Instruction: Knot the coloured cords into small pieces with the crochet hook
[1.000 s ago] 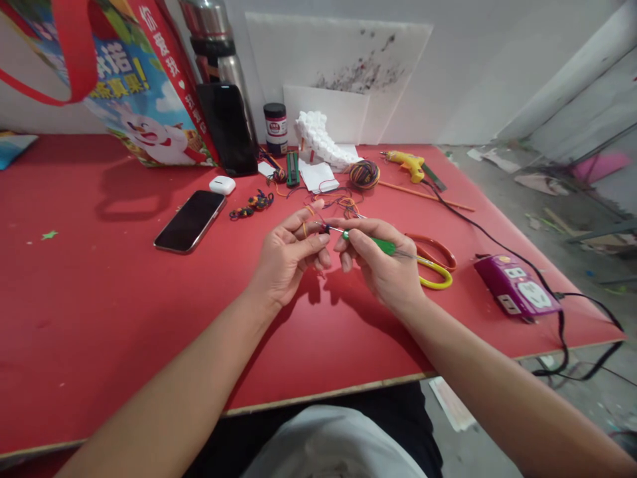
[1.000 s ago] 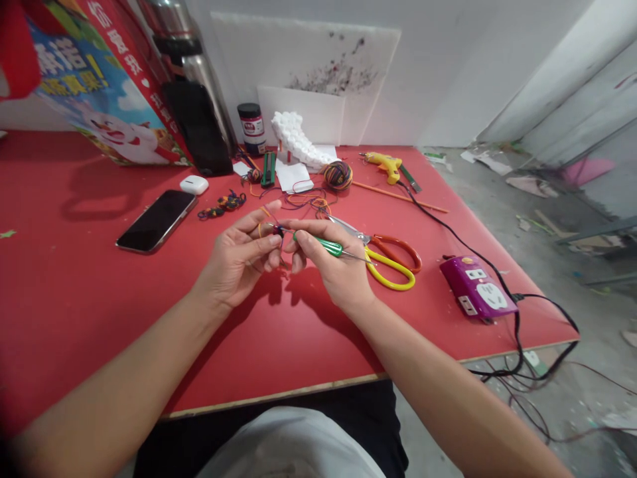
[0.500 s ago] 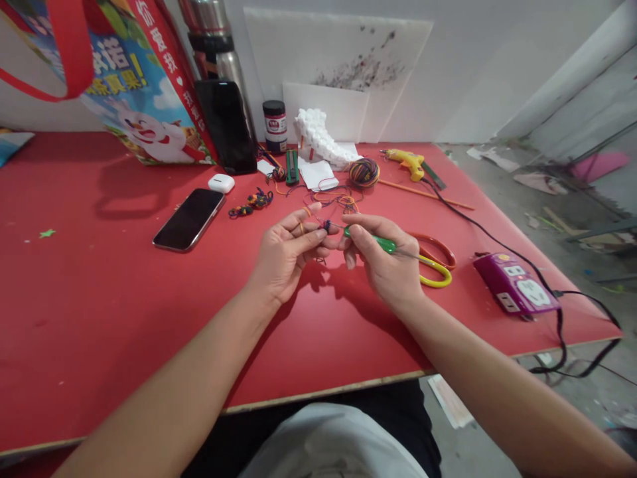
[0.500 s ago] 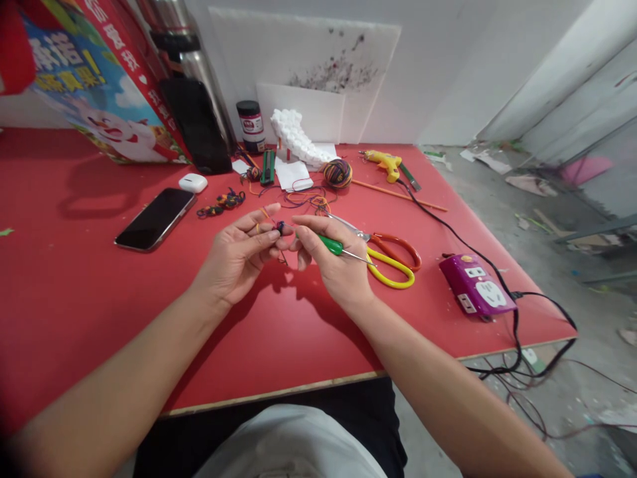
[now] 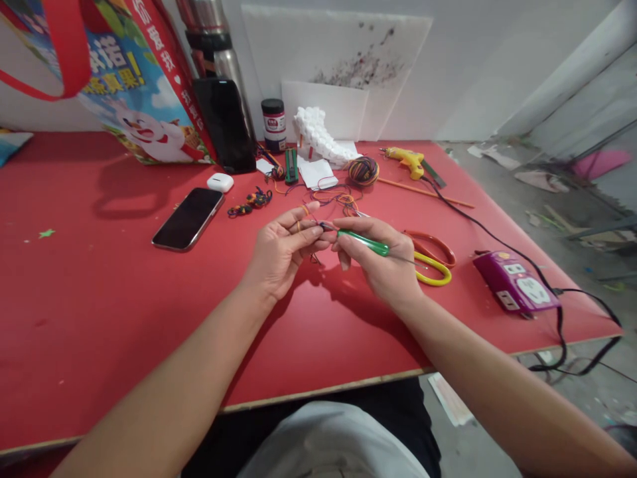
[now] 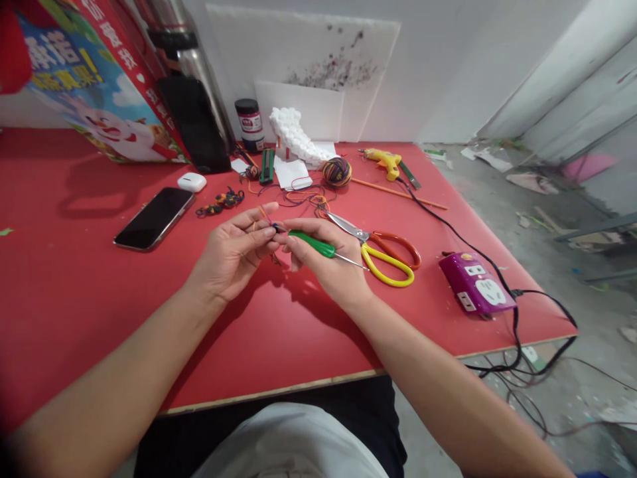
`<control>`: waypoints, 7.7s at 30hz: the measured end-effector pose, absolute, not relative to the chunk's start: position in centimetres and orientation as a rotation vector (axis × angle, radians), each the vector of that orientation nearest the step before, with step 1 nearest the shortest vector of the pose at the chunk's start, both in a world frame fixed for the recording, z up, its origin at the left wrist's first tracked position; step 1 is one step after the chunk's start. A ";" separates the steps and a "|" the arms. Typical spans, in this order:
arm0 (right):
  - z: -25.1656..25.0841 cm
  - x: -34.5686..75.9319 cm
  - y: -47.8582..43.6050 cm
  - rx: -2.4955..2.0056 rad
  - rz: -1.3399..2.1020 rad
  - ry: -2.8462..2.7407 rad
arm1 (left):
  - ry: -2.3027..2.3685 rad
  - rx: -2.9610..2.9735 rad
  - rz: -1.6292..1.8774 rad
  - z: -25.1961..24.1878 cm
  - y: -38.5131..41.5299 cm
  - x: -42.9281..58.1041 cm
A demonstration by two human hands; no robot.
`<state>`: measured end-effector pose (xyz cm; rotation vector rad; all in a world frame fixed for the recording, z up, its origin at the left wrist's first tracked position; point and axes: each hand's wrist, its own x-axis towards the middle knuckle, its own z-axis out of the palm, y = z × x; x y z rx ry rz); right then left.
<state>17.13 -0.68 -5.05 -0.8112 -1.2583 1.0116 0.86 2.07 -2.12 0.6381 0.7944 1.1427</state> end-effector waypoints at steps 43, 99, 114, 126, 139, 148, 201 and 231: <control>-5.6 17.4 -1.1 -0.836 0.653 -1.565 | 0.746 0.631 1.075 -1.4 2.0 0.4; -6.0 17.2 -1.1 -0.876 0.599 -1.584 | 0.839 0.835 1.183 -1.8 1.5 1.1; -5.0 17.1 -1.4 -0.915 0.685 -1.451 | 0.857 0.900 1.201 -1.8 1.8 0.8; -4.9 17.2 -1.4 -0.897 0.705 -1.417 | 0.863 0.959 1.218 -1.8 1.9 0.6; -4.9 16.9 -1.4 -0.898 0.695 -1.434 | 0.828 0.875 1.198 -1.9 1.7 0.9; -5.7 17.4 -1.2 -0.955 0.429 -1.643 | 0.855 0.779 1.161 -1.8 1.5 1.1; -5.1 16.8 -0.7 -0.832 1.000 -1.289 | 0.796 0.760 1.232 -2.5 1.6 1.4; -4.7 16.9 -1.2 -0.785 0.879 -1.349 | 0.838 1.045 1.243 -2.1 1.3 1.4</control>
